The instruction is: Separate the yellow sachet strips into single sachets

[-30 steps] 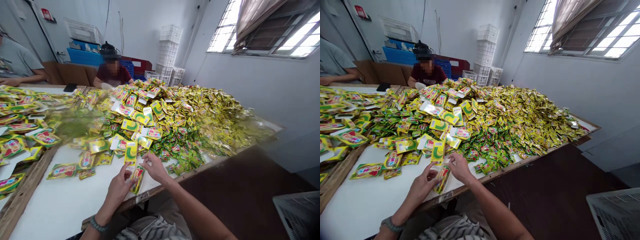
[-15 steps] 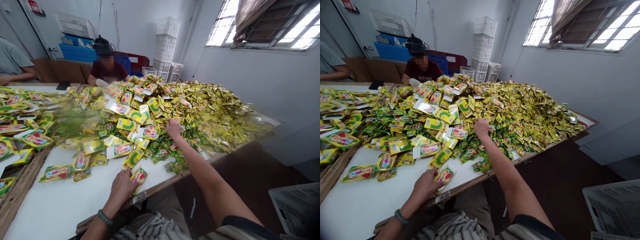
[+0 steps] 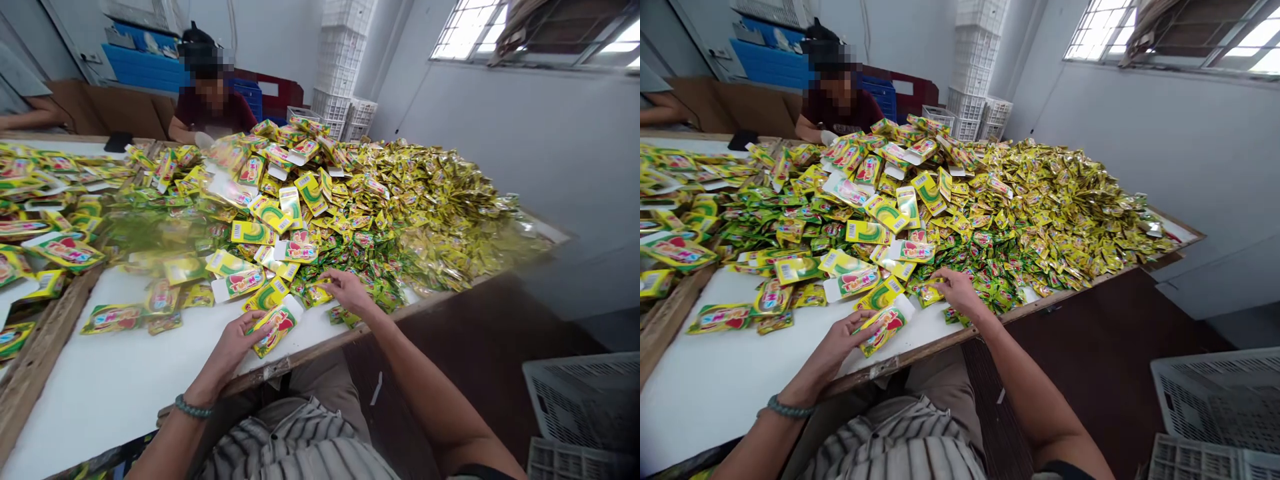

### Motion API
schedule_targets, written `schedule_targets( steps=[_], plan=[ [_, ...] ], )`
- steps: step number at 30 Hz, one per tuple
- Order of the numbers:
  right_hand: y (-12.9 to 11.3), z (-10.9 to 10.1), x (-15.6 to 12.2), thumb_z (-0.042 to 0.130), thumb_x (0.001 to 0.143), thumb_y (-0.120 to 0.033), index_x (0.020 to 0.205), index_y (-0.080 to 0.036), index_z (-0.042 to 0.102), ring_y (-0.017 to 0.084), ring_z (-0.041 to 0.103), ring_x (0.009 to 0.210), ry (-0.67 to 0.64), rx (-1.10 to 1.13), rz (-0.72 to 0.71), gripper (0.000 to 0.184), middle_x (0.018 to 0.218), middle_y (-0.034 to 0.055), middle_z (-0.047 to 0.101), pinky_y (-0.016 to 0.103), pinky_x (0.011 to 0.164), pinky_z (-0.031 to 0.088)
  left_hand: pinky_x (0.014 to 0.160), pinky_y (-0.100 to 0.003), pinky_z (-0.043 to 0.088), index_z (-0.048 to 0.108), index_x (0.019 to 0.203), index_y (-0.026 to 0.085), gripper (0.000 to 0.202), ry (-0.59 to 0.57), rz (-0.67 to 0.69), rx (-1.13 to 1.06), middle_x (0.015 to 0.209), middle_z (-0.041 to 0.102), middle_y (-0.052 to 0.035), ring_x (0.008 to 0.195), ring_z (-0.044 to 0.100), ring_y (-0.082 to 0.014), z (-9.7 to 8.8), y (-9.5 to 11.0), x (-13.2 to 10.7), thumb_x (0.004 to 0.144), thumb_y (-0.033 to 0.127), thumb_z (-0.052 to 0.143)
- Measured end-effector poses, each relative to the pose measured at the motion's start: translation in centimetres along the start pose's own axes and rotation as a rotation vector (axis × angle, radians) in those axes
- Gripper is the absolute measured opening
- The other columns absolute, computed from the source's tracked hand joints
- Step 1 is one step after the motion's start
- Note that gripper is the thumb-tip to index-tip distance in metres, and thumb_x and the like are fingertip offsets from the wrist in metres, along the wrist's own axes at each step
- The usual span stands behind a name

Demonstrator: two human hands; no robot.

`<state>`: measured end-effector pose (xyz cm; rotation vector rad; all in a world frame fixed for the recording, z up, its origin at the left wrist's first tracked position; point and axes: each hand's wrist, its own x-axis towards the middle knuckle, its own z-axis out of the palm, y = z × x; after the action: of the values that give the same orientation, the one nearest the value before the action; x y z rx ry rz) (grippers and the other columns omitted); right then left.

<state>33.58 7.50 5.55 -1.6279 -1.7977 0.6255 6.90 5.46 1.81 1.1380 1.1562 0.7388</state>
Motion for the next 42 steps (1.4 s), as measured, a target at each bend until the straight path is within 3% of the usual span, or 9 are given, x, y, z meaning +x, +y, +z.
schedule_targets(
  steps=[4, 9, 14, 24, 28, 31, 34, 37, 42],
  plan=[
    [-2.1, 3.4, -0.7, 0.062, 0.078, -0.029, 0.083, -0.018, 0.07, 0.01, 0.041, 0.054, -0.072, 0.168, -0.029, 0.014, 0.061, -0.0036, 0.054, 0.021, 0.053, 0.032, 0.09, -0.034, 0.05, 0.068, 0.102, 0.017, 0.051, 0.021, -0.026, -0.115, 0.113, 0.07, -0.0083, 0.105, 0.063, -0.0264, -0.3, 0.1, -1.0, 0.061, 0.043, 0.08],
    [-2.4, 6.6, -3.2, 0.062, 0.08, -0.02, 0.076, -0.019, 0.068, 0.013, 0.052, 0.067, -0.048, 0.175, -0.118, 0.007, 0.07, -0.0005, 0.061, 0.022, 0.064, 0.038, 0.084, -0.032, 0.052, 0.069, 0.101, 0.016, 0.052, 0.022, -0.105, -0.182, 0.105, 0.073, -0.0062, 0.096, 0.067, -0.0246, -1.3, -0.7, -2.0, 0.058, 0.039, 0.083],
    [-2.6, 6.4, -4.2, 0.054, 0.087, -0.019, 0.081, -0.019, 0.067, 0.015, 0.054, 0.072, 0.012, 0.068, -0.228, 0.014, 0.075, 0.0025, 0.061, 0.023, 0.068, 0.04, 0.078, -0.025, 0.053, 0.067, 0.103, 0.016, 0.05, -0.079, -0.179, -0.218, 0.101, 0.074, -0.0052, 0.086, 0.069, -0.0187, -1.2, 0.0, -2.2, 0.059, 0.034, 0.084],
    [-2.4, 4.8, -4.7, 0.041, 0.09, -0.012, 0.089, -0.02, 0.067, 0.016, 0.054, 0.079, -0.109, -0.13, -0.401, 0.028, 0.081, 0.0048, 0.06, 0.024, 0.07, 0.039, 0.069, -0.025, 0.056, 0.064, 0.106, 0.015, 0.051, -0.3, -0.291, -0.354, 0.093, 0.075, -0.0081, 0.075, 0.071, -0.0183, -0.3, 0.8, -2.2, 0.06, 0.024, 0.084],
    [-2.3, 5.4, -5.1, 0.056, 0.087, -0.02, 0.088, -0.019, 0.066, 0.014, 0.055, 0.074, -0.109, 0.05, -0.294, 0.01, 0.079, 0.002, 0.062, 0.022, 0.068, 0.04, 0.069, -0.025, 0.056, 0.059, 0.114, 0.014, 0.058, -0.387, -0.3, -0.315, 0.095, 0.075, -0.0095, 0.075, 0.071, -0.0191, 0.2, 0.9, -2.2, 0.061, 0.02, 0.083],
    [-1.0, 3.7, -5.5, 0.062, 0.085, -0.025, 0.096, -0.019, 0.064, 0.012, 0.054, 0.066, -0.025, 0.081, -0.124, 0.014, 0.076, -0.0004, 0.062, 0.022, 0.064, 0.041, 0.069, -0.025, 0.057, 0.055, 0.121, 0.015, 0.065, -0.352, -0.305, -0.314, 0.099, 0.074, -0.0098, 0.076, 0.071, -0.0189, 0.5, 0.9, -2.1, 0.062, 0.019, 0.083],
    [0.9, 0.4, -6.1, 0.063, 0.084, -0.024, 0.1, -0.017, 0.061, 0.016, 0.056, 0.076, 0.095, -0.217, 0.091, 0.018, 0.086, 0.0036, 0.063, 0.025, 0.071, 0.041, 0.072, -0.024, 0.056, 0.053, 0.123, 0.017, 0.067, -0.296, -0.287, -0.362, 0.106, 0.072, -0.0088, 0.082, 0.071, -0.0183, 0.8, 0.9, -2.2, 0.062, 0.017, 0.082],
    [2.5, -1.7, -6.5, 0.073, 0.074, -0.025, 0.099, -0.015, 0.061, 0.024, 0.055, 0.093, 0.035, -0.63, 0.244, 0.03, 0.099, 0.0107, 0.062, 0.03, 0.077, 0.04, 0.072, -0.023, 0.056, 0.053, 0.123, 0.017, 0.068, -0.25, -0.273, -0.39, 0.109, 0.072, -0.0087, 0.083, 0.071, -0.018, 1.2, 1.0, -2.1, 0.061, 0.016, 0.082],
    [3.0, -0.3, -6.5, 0.068, 0.076, -0.02, 0.094, -0.015, 0.06, 0.022, 0.055, 0.09, -0.035, -0.676, 0.206, 0.021, 0.095, 0.0096, 0.062, 0.029, 0.075, 0.04, 0.07, -0.023, 0.056, 0.056, 0.121, 0.018, 0.064, -0.183, -0.215, -0.38, 0.109, 0.072, -0.0075, 0.082, 0.071, -0.0173, 1.5, 0.9, -2.3, 0.062, 0.019, 0.081]
  ],
)
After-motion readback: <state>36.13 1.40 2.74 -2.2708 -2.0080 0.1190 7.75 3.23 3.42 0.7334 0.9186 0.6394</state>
